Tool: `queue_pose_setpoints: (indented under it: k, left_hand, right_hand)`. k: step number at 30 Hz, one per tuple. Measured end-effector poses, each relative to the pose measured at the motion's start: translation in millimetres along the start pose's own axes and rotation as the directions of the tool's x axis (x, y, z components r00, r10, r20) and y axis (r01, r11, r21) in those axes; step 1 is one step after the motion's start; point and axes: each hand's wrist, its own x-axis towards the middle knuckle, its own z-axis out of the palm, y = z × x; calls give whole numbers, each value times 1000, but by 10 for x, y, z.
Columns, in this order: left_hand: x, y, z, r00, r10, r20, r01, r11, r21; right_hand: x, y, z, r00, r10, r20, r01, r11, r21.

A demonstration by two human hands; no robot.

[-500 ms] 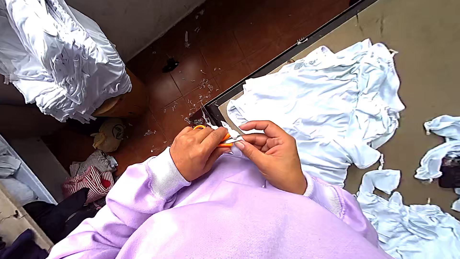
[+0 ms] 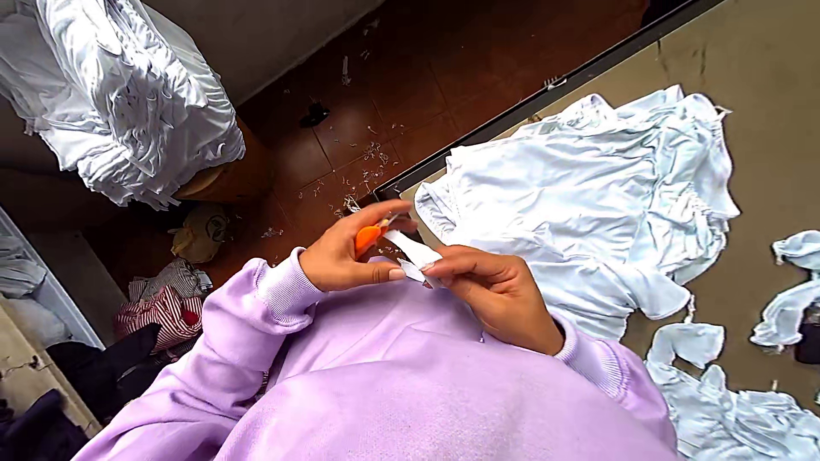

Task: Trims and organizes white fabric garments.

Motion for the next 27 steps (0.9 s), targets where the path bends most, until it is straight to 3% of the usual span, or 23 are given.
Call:
queue_pose_setpoints:
  k: [2,5,8,10,12,15,19,21,24,27]
  left_hand:
    - [36,-54,-19,999,-1,48,2,1000,-7]
    - [40,-77,-141,995,40,-86,-35,998,52]
    - [79,17,-200,971,197,-139,-136,924,357]
    - [130,108,-159,953,296,-62,-227,835,502]
    - [182,215,-36,938,342,56,-310,757,575]
    - [230,293,88,910,392,137,-387,679,624]
    - [198,273,-55,906,423,-11,-300,661,688]
    - [190,285,-93,895,440,-67,-275,666,693]
    - [198,308,6,883,469,-7,-344,656,672]
    - [231,296,74,874,486,-10,-365,670,647]
  right_hand:
    - [-23,-11,-48,1000,-5,21,5,999,37]
    - [-82,-8,-167,999,12,40,-15,997,82]
    - [-97,-8,-198,990,103,94,-108,993,51]
    - [-25,-42,-135,962,225,156,-230,973,20]
    - [87,-66,-15,949,288,127,-295,954,44]
    - [213,-142,70,934,340,110,-353,926,134]
    - [175,-172,6,913,400,83,-407,909,90]
    - [161,-147,-9,930,358,87,-366,926,99]
    - [220,-91,43,945,282,167,-309,936,167]
    - [297,-117,126,950,285,126,-302,942,144]
